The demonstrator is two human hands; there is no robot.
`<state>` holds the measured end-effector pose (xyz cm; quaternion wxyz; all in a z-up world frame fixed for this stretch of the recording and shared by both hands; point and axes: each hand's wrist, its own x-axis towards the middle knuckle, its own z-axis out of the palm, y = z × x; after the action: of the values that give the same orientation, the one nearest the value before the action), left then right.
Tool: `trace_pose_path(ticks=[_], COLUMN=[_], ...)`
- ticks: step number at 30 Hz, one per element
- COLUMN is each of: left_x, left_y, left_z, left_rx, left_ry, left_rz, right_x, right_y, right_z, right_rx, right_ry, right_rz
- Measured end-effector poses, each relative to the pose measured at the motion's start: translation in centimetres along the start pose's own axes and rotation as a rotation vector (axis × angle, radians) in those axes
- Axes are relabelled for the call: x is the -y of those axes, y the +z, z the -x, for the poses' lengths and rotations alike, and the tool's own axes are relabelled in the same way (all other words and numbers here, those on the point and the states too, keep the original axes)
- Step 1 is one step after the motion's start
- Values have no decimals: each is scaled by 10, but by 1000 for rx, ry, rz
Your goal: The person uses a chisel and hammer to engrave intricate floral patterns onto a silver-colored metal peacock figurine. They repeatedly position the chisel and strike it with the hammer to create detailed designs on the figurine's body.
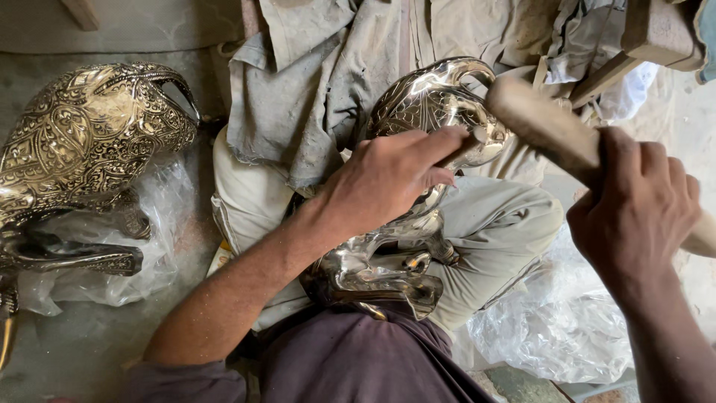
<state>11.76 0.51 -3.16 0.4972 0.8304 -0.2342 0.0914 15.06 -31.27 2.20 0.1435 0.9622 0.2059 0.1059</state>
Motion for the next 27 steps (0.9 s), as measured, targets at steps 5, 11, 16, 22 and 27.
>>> trace_pose_path(ticks=[5,11,16,22,27], left_x=[-7,-10,-13,-11,-10], left_y=[-5,-10,-11,-3,3], left_z=[-15,-27,-22,-3,20], left_rx=[139,189,220,48,-239], left_ry=[11,50,-38,-190,-100], left_rz=[-112,-101,-73,16,22], right_x=[-1,17,28,28,44], right_y=[-9,-40,-47,-58,-107], right_z=[3,-2,-10,-34,-53], right_rx=[22,59,-129,-184,-108], right_ry=[10,289,46,-133,-220], right_rz=[55,-1057,-485,-398,-231])
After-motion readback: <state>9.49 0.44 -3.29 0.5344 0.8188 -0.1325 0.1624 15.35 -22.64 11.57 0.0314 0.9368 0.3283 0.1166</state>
